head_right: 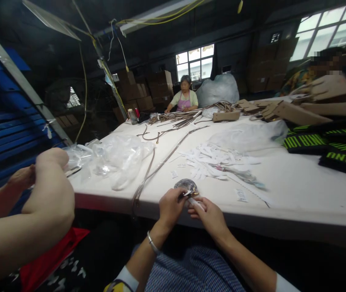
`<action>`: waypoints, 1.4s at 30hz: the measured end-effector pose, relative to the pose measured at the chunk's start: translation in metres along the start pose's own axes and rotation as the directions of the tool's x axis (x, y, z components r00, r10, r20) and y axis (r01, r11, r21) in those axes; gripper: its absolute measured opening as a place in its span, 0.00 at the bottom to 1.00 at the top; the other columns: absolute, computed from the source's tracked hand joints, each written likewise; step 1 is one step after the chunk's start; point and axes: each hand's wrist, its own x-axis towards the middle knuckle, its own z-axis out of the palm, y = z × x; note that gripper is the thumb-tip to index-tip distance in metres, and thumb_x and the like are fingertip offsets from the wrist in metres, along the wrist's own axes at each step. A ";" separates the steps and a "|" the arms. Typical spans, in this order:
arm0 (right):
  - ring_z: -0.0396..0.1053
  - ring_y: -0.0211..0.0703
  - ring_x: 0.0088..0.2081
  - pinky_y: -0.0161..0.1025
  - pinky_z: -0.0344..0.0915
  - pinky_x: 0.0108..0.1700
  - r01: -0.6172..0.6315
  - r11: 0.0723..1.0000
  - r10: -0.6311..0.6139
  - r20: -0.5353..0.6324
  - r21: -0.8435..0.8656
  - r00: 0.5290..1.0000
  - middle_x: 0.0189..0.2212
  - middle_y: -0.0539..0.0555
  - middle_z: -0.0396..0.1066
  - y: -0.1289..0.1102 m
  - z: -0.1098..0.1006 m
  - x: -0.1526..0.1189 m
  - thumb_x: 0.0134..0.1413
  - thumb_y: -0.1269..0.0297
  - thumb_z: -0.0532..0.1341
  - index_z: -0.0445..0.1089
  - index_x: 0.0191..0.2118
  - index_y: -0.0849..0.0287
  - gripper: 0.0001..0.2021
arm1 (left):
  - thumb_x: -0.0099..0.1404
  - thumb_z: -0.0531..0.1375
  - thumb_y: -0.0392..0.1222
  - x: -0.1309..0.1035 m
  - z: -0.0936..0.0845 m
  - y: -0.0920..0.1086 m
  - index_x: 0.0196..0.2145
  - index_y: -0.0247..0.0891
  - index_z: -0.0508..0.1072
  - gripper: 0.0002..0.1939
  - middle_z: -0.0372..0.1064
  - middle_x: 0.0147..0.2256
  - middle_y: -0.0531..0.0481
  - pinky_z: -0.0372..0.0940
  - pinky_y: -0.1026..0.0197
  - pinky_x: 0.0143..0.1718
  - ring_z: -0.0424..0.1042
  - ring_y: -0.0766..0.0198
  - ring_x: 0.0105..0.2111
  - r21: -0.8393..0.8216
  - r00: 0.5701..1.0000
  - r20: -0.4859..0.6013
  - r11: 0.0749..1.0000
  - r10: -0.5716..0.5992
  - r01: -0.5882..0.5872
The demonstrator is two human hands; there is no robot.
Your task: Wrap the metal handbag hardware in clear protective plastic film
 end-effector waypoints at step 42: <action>0.69 0.40 0.21 0.36 0.63 0.27 0.326 0.704 -0.202 0.262 -0.631 0.944 0.24 0.47 0.77 -0.033 -0.010 0.041 0.53 0.56 0.59 0.66 0.37 0.54 0.08 | 0.57 0.64 0.40 0.009 -0.009 -0.003 0.37 0.45 0.76 0.08 0.77 0.34 0.58 0.62 0.67 0.35 0.74 0.65 0.35 -0.076 0.995 0.064 0.994 -0.080 0.084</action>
